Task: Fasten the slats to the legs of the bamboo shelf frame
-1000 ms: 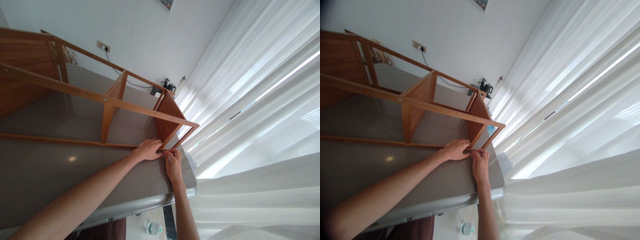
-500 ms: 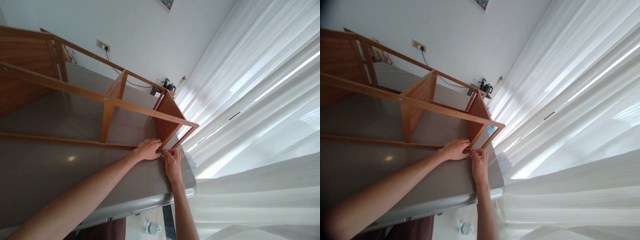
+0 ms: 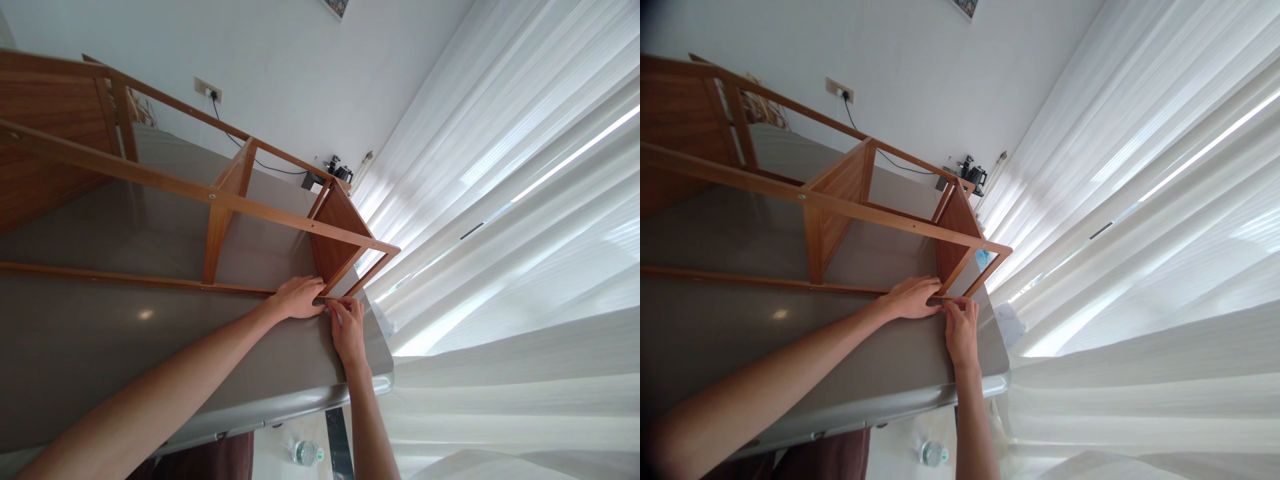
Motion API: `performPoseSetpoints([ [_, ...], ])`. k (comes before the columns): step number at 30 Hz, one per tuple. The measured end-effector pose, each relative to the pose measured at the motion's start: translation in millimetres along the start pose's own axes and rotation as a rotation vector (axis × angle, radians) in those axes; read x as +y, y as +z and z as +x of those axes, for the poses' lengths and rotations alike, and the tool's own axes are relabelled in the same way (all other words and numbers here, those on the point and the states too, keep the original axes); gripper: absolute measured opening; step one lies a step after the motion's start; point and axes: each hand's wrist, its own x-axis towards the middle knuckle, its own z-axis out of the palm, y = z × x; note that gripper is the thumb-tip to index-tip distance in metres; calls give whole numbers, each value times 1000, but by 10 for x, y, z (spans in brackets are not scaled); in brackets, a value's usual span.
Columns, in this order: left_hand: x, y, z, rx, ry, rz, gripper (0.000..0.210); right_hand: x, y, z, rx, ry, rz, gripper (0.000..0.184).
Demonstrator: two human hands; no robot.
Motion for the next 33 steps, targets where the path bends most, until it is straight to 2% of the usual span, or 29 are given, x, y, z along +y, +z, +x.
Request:
performPoseSetpoints([
  [24,6,-6,6,-11,2,-9,34,-7,-8,0,4,-1,-8,30],
  [33,3,-1,0,-12,-3,-11,35,-13,-17,1,7,36,-7,24],
])
